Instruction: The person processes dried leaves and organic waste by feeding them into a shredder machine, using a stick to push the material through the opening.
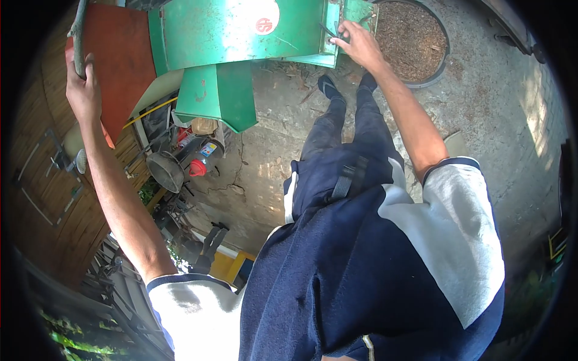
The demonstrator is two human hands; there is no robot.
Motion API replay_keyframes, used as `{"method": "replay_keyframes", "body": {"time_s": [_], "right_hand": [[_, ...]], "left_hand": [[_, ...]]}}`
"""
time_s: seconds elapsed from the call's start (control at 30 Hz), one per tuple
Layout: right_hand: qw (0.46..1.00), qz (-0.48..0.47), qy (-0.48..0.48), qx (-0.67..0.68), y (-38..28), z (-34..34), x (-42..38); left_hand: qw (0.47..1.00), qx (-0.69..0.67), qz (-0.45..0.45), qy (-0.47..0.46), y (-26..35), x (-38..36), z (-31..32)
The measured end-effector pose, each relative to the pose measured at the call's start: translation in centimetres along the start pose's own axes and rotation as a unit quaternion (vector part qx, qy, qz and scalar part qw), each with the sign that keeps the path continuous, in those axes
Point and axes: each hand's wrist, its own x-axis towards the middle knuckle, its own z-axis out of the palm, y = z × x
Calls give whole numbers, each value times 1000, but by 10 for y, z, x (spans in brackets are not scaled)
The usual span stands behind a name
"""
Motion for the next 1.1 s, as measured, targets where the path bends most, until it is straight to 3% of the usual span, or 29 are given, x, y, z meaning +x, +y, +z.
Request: {"method": "replay_keyframes", "body": {"time_s": [0.23,0.3,0.37,0.4,0.47,0.6,0.63,0.67,0.7,0.73,0.83,0.9,0.93,1.0,1.03,1.1], "right_hand": [[997,19,14,-74,-1,19,2],[997,20,7,-77,2,16,8],[988,154,3,-16,9,-6,23],[990,122,15,-73,28,-22,37],[996,-10,89,-21,25,-30,48],[993,-94,34,-59,17,-34,69],[995,-10,-16,93,12,-49,74],[965,76,-67,243,4,-60,76],[948,37,-21,316,11,-58,77],[941,88,-38,323,-3,-83,68],[929,61,41,362,24,-56,45],[976,144,0,164,37,-32,23],[960,186,-25,210,38,-23,13],[977,155,50,138,28,2,-7],[966,193,-9,173,25,9,-8],[965,200,-3,170,15,25,-13]], "left_hand": [[999,-23,36,8,1,2,1],[999,22,-5,-41,-21,8,0],[999,12,6,-34,-17,8,1],[1000,2,11,-26,-15,5,2],[999,4,-5,-34,0,0,-3],[999,10,-20,-37,-8,4,0],[999,11,-23,-36,-9,4,1],[999,10,-18,-32,-10,4,2],[999,10,-14,-29,-10,3,1],[999,11,-15,-31,-5,3,0],[1000,-12,-11,-17,9,-1,-1],[1000,-18,4,-5,12,-2,-1],[1000,-18,4,-5,6,0,-1],[999,9,-24,-40,-11,4,-1],[999,9,-22,-40,-10,2,0],[1000,-14,3,-16,-5,1,1]]}}
